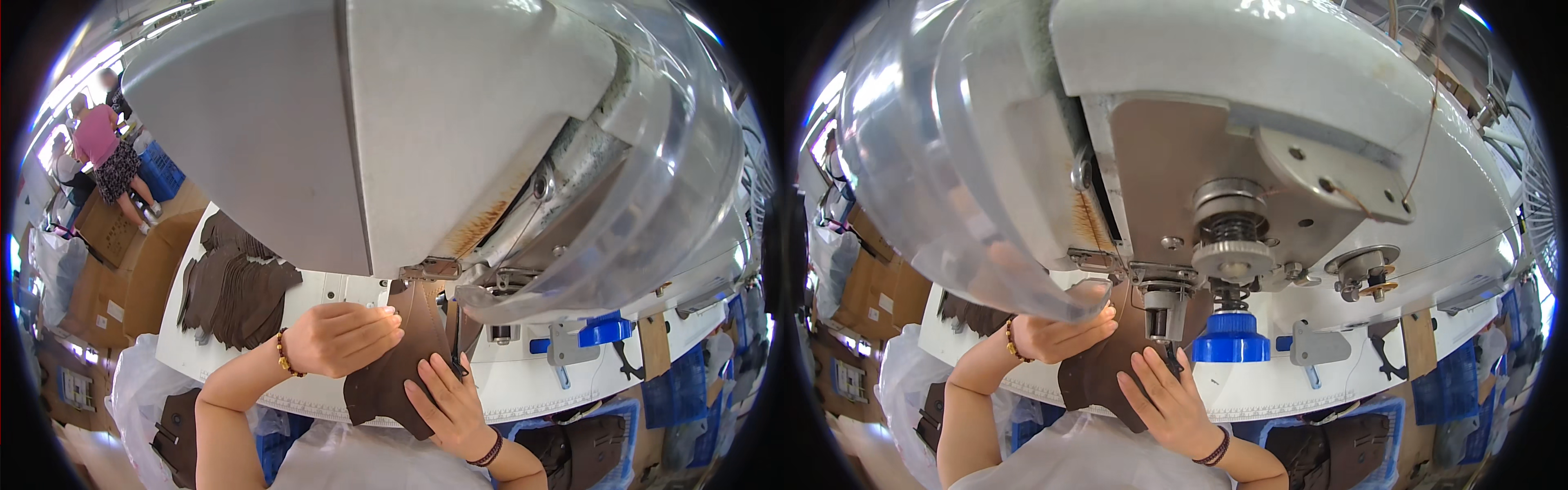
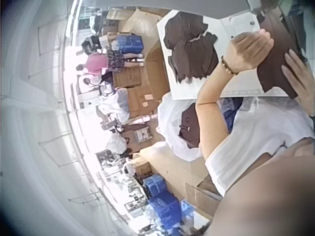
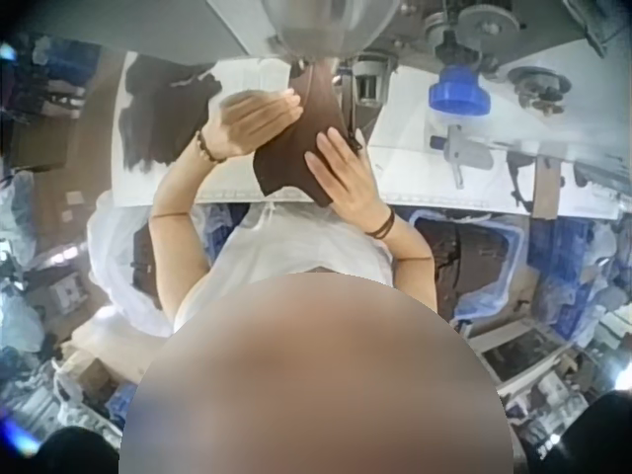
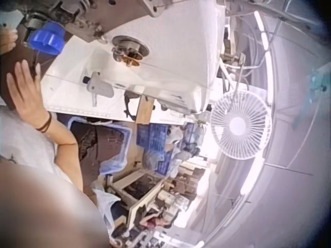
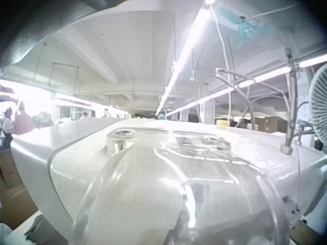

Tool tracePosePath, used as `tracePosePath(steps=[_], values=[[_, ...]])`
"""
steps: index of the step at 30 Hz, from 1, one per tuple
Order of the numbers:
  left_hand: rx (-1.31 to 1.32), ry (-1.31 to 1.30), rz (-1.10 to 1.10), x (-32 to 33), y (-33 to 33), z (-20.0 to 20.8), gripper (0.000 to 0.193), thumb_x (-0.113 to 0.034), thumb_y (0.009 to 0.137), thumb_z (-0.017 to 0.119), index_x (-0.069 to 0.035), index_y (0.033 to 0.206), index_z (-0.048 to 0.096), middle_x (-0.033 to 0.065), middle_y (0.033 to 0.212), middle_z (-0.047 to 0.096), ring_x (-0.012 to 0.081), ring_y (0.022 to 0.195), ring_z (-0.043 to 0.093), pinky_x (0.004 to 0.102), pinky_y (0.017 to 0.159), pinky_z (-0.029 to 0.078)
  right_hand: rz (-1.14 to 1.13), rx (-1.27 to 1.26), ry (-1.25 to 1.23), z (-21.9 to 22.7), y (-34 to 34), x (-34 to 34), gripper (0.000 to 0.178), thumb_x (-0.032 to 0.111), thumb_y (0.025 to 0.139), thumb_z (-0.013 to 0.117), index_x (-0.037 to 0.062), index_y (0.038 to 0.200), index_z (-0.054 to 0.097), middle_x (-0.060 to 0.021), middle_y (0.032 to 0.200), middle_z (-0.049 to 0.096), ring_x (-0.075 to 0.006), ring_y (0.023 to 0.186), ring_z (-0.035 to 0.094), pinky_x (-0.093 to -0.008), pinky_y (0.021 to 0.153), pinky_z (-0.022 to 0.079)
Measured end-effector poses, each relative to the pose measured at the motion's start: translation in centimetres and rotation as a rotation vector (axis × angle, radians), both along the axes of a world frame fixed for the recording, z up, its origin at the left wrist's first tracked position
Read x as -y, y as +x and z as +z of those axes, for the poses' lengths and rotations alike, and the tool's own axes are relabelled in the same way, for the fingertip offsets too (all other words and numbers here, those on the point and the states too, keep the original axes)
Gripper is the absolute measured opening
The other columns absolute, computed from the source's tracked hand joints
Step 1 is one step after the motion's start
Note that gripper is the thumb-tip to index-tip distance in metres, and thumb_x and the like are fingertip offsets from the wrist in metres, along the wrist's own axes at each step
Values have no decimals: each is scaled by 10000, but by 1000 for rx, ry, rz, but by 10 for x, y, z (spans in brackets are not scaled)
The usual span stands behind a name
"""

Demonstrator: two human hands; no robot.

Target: The recorder uses an industrial sewing machine to stitch leather shoe components together and performs machine maintenance by adjusting the needle and thread.

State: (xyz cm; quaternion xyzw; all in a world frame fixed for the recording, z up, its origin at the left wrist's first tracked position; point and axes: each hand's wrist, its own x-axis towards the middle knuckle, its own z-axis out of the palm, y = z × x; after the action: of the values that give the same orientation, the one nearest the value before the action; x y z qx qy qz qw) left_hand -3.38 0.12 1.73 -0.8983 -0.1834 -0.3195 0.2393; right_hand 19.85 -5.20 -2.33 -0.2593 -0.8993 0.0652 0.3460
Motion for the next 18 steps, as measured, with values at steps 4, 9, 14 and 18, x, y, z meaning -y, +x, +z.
tracePosePath(steps=[4, 9, 14, 18], values=[[-21, 16, 22, -1, 3, -1, 152, -46, 697, 617, 7, 839, 631, 97, 898, 627, 195, 846, 628, 257, 677, 540, 50, 67, -56, 2, 5, -4, 410, 90, 726, 587, 6, 1127, 563, -220, 1244, 468, -375, 1197, 419, -569, 1011, 211], [121, -32, 32, -4, 8, -2, 138, -49, 699, 624, -2, 828, 630, 81, 880, 623, 191, 819, 626, 249, 654, 536, 68, 17, -90, 5, 11, -14, 409, 123, 738, 605, 6, 1127, 563, -210, 1247, 471, -374, 1192, 427, -559, 1011, 220], [67, 16, 72, -6, 10, 3, 136, -51, 698, 627, -12, 828, 632, 75, 876, 622, 180, 808, 626, 245, 642, 529, 84, 21, -147, 11, 14, -23, 416, 140, 744, 611, 7, 1135, 561, -197, 1232, 491, -364, 1194, 428, -538, 1012, 232], [57, -11, 90, -7, 10, 2, 136, -56, 702, 625, -15, 832, 633, 70, 885, 620, 174, 806, 628, 251, 631, 531, 94, -3, -128, 17, 16, -27, 403, 121, 743, 605, 3, 1126, 564, -197, 1217, 502, -362, 1191, 433, -520, 1008, 244]])
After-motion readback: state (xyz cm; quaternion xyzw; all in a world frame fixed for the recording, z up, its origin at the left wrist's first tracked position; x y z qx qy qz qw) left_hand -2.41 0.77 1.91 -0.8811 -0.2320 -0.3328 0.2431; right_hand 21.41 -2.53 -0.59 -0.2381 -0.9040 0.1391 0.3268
